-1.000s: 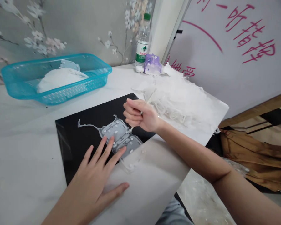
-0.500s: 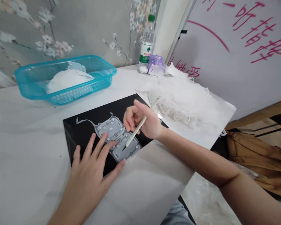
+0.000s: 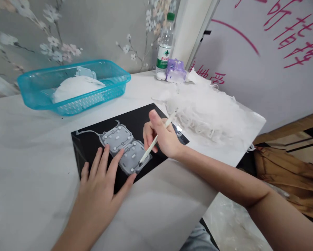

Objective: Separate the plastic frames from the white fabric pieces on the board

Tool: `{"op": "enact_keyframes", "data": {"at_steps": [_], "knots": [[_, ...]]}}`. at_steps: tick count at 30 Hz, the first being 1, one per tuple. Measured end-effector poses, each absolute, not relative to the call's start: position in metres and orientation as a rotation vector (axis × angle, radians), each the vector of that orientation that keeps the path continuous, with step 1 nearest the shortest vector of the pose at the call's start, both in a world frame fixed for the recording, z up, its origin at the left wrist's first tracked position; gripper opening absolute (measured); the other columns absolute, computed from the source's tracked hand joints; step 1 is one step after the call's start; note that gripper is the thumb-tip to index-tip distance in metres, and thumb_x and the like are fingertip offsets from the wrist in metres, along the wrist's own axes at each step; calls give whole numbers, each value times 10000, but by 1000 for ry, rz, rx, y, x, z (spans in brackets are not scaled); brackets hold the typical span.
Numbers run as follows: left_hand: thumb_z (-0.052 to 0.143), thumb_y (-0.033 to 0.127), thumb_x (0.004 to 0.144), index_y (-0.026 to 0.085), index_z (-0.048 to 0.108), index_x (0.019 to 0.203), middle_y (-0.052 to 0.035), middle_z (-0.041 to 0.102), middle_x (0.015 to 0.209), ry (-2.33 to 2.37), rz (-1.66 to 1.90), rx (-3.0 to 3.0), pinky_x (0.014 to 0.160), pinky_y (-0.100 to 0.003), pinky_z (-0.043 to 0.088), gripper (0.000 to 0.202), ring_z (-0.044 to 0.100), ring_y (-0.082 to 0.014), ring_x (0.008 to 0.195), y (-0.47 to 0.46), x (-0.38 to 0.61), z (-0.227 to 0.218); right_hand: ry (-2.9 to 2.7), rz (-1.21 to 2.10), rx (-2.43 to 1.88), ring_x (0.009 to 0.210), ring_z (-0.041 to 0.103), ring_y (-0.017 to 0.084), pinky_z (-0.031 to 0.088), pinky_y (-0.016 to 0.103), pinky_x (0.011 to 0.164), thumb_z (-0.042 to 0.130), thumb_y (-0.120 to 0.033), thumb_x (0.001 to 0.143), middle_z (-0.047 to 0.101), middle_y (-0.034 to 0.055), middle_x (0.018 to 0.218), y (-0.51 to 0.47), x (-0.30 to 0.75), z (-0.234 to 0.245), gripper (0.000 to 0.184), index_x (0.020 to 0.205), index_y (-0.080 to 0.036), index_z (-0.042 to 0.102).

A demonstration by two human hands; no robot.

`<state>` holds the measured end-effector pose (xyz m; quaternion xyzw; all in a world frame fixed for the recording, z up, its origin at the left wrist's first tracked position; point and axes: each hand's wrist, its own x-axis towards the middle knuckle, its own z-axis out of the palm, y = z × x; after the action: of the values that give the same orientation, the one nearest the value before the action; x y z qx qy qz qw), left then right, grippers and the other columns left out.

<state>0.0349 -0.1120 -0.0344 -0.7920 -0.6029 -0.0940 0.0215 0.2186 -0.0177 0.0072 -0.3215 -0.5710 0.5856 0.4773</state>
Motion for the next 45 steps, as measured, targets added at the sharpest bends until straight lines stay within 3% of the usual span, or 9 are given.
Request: {"op": "enact_keyframes", "data": {"at_steps": [12, 16, 19, 22, 25, 31, 35, 39, 45], "knots": [[323, 559, 912, 181, 459, 1372, -157, 344, 1525, -1921, -321, -2397, 1057, -609, 315, 611, 319, -361, 1398, -112, 36, -36, -1594, 1434, -653, 407, 457, 90, 367, 224, 423, 429, -768, 793, 393, -7, 351, -20, 217, 2, 704, 394, -187, 458], [379, 535, 911, 174, 424, 1383, -192, 321, 1526, -1899, -339, -2418, 1024, -629, 335, 595, 324, -390, 1387, -113, 36, -35, -1651, 1392, -546, 400, 426, 69, 335, 218, 409, 470, -730, 803, 431, -12, 389, -18, 218, 0, 673, 429, -171, 473], [452, 411, 915, 164, 497, 1293, -211, 376, 1478, -1661, -476, -2463, 1000, -605, 355, 454, 369, -406, 1350, -114, 38, -30, -1733, 1390, -470, 427, 419, 60, 303, 212, 410, 477, -703, 820, 440, -19, 437, -18, 219, 0, 640, 481, -161, 479], [508, 253, 900, 162, 590, 1123, -159, 593, 1228, -1261, -626, -2583, 987, -507, 377, 254, 548, -322, 1158, -114, 39, -25, -1853, 1332, -433, 453, 332, 45, 250, 220, 425, 471, -703, 824, 374, -41, 469, -19, 221, 3, 635, 490, -166, 413], [505, 207, 902, 140, 611, 1053, -115, 650, 1022, -1136, -670, -2686, 910, -430, 410, 196, 596, -255, 952, -114, 38, -22, -1929, 1228, -427, 474, 223, 39, 192, 243, 442, 538, -654, 821, 259, -62, 479, -22, 221, 5, 648, 473, -182, 261], [477, 230, 919, 129, 627, 1094, -123, 628, 1021, -1131, -632, -2715, 864, -434, 426, 251, 570, -267, 944, -113, 37, -22, -2062, 1063, -416, 515, 150, 54, 150, 265, 471, 484, -678, 836, 165, -70, 527, -21, 221, 5, 652, 517, -200, 175], [471, 201, 924, 123, 642, 1013, -115, 641, 1004, -1124, -710, -2729, 837, -386, 451, 208, 581, -251, 962, -112, 39, -19, -2107, 1085, -423, 528, 153, 57, 146, 260, 477, 501, -704, 805, 175, -70, 528, -16, 228, 12, 669, 503, -193, 192], [496, 194, 911, 138, 651, 981, -87, 667, 936, -1151, -743, -2708, 801, -354, 472, 179, 618, -227, 916, -113, 41, -19, -2170, 1141, -429, 522, 175, 50, 141, 253, 475, 588, -735, 706, 211, -71, 519, -12, 235, 22, 698, 476, -181, 231], [540, 242, 899, 176, 656, 1025, -67, 671, 987, -1233, -733, -2737, 830, -371, 468, 184, 613, -227, 924, -110, 41, -23, -2094, 1276, -534, 517, 192, 43, 141, 239, 467, 740, -632, 629, 213, -78, 512, -7, 237, 22, 686, 462, -175, 258]]}}
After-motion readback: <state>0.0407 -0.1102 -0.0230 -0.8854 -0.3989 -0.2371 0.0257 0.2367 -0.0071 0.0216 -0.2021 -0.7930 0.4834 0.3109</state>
